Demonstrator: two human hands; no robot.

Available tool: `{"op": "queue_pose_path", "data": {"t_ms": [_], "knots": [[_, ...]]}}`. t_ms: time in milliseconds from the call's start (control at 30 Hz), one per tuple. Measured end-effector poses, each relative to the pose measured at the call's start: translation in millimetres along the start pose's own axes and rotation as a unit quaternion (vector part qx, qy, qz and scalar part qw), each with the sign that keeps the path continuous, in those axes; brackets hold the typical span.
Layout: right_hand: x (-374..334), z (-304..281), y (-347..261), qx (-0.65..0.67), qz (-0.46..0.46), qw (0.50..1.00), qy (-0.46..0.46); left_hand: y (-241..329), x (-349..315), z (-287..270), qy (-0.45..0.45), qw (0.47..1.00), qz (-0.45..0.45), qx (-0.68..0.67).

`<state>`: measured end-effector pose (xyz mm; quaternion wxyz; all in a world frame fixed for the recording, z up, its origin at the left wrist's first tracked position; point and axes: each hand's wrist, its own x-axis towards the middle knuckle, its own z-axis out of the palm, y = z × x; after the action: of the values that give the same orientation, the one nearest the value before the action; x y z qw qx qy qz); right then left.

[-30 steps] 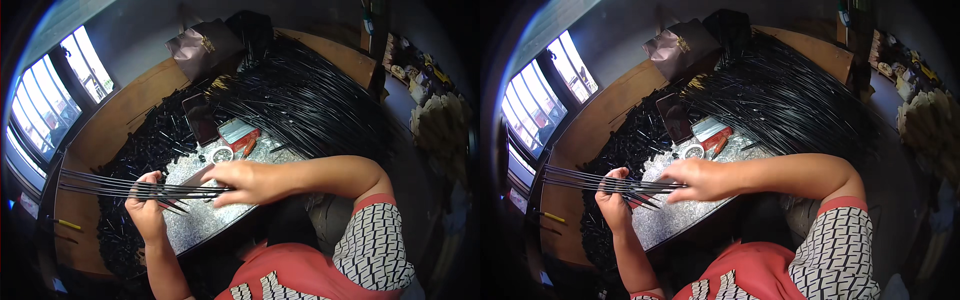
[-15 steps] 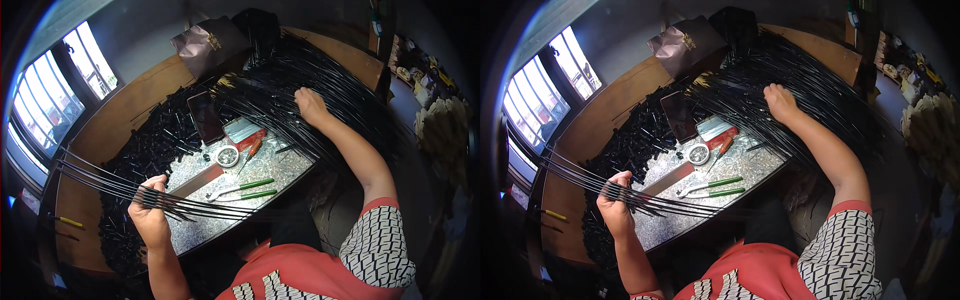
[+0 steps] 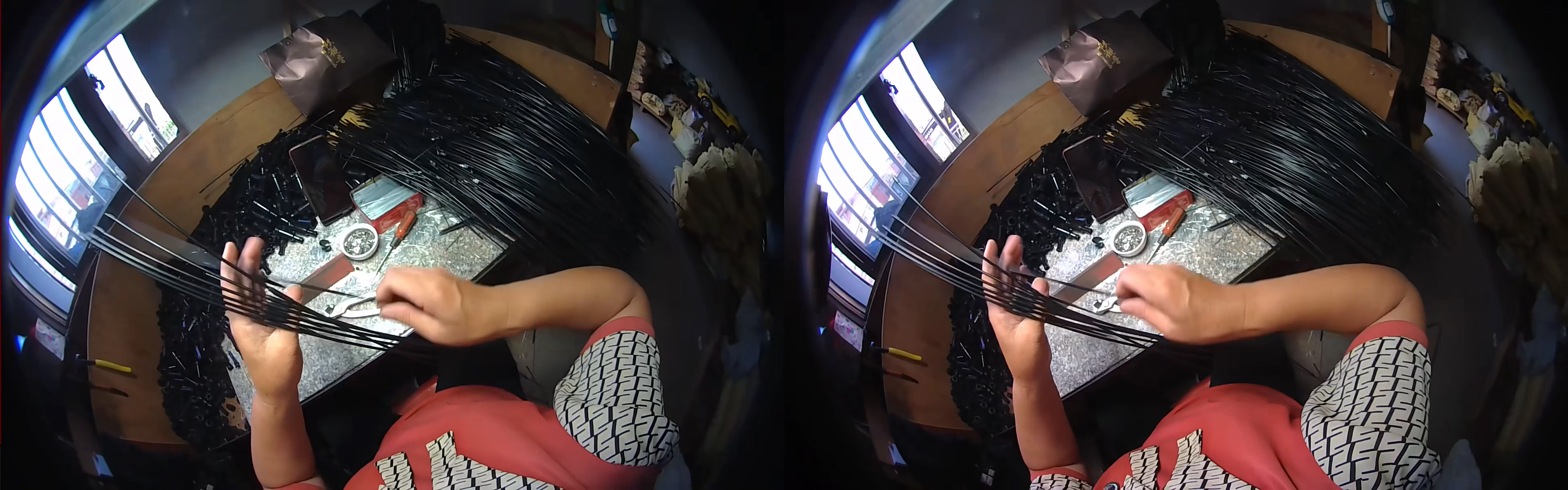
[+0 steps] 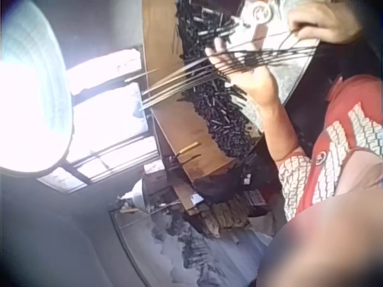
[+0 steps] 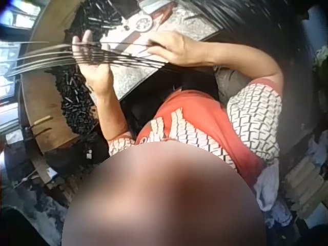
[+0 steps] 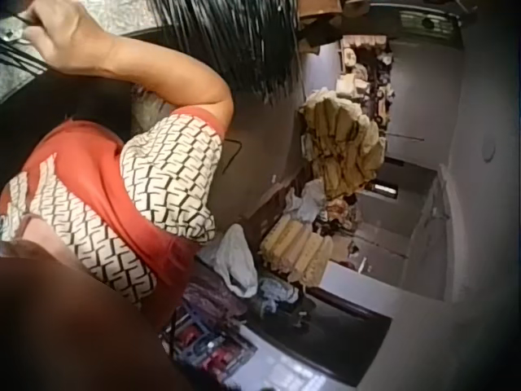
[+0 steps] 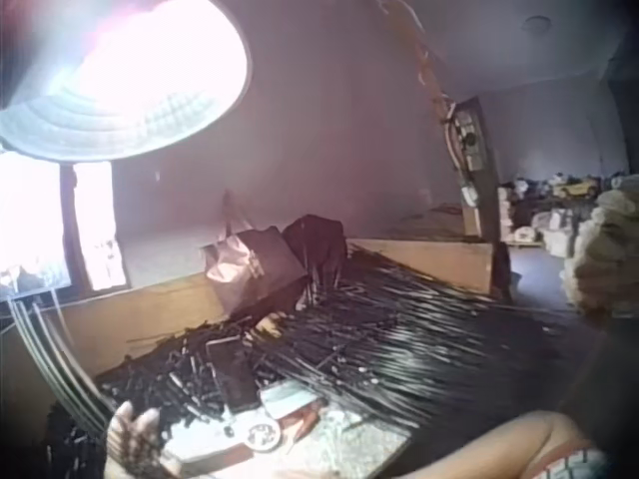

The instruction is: Assembling black connector pieces and measuring bundles of black cables at a factory workstation.

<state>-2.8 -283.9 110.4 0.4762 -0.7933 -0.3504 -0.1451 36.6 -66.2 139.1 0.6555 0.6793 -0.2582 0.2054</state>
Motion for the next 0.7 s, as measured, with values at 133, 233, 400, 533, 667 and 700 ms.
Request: {"op": "queue_pose_path", "data": {"t_ms": [133, 233, 400, 533, 667, 700], "knots": [[-4.7, 1.6, -13.3, 0.034, 0.016, 0.999, -0.039, 4.2, -5.9, -14.0, 0.005, 0.995, -0.079, -0.056], [-4.2, -13.6, -8.4, 0.067, 0.099, 0.99, -0.08, 7.0, -8.4, -17.7, -0.002, 0.991, -0.095, -0.098], [7.2, -72.5, 90.7, -0.188, 0.212, 0.95, 0.134, 10.0, -13.9, -27.5, -0.001, 0.992, -0.084, -0.091], [-11.2, -105.9, 147.5, -0.396, 0.28, 0.872, 0.058, 13.5, -13.0, -24.1, 0.001, 0.993, -0.072, -0.09], [-6.0, -104.4, 162.1, -0.413, 0.326, 0.85, 0.021, 17.3, -16.7, -27.2, 0.004, 0.996, -0.071, -0.061], [-4.2, -106.0, 164.1, -0.411, 0.324, 0.852, 0.019, 18.2, -17.8, -27.9, 0.002, 0.997, -0.063, -0.054]]}}
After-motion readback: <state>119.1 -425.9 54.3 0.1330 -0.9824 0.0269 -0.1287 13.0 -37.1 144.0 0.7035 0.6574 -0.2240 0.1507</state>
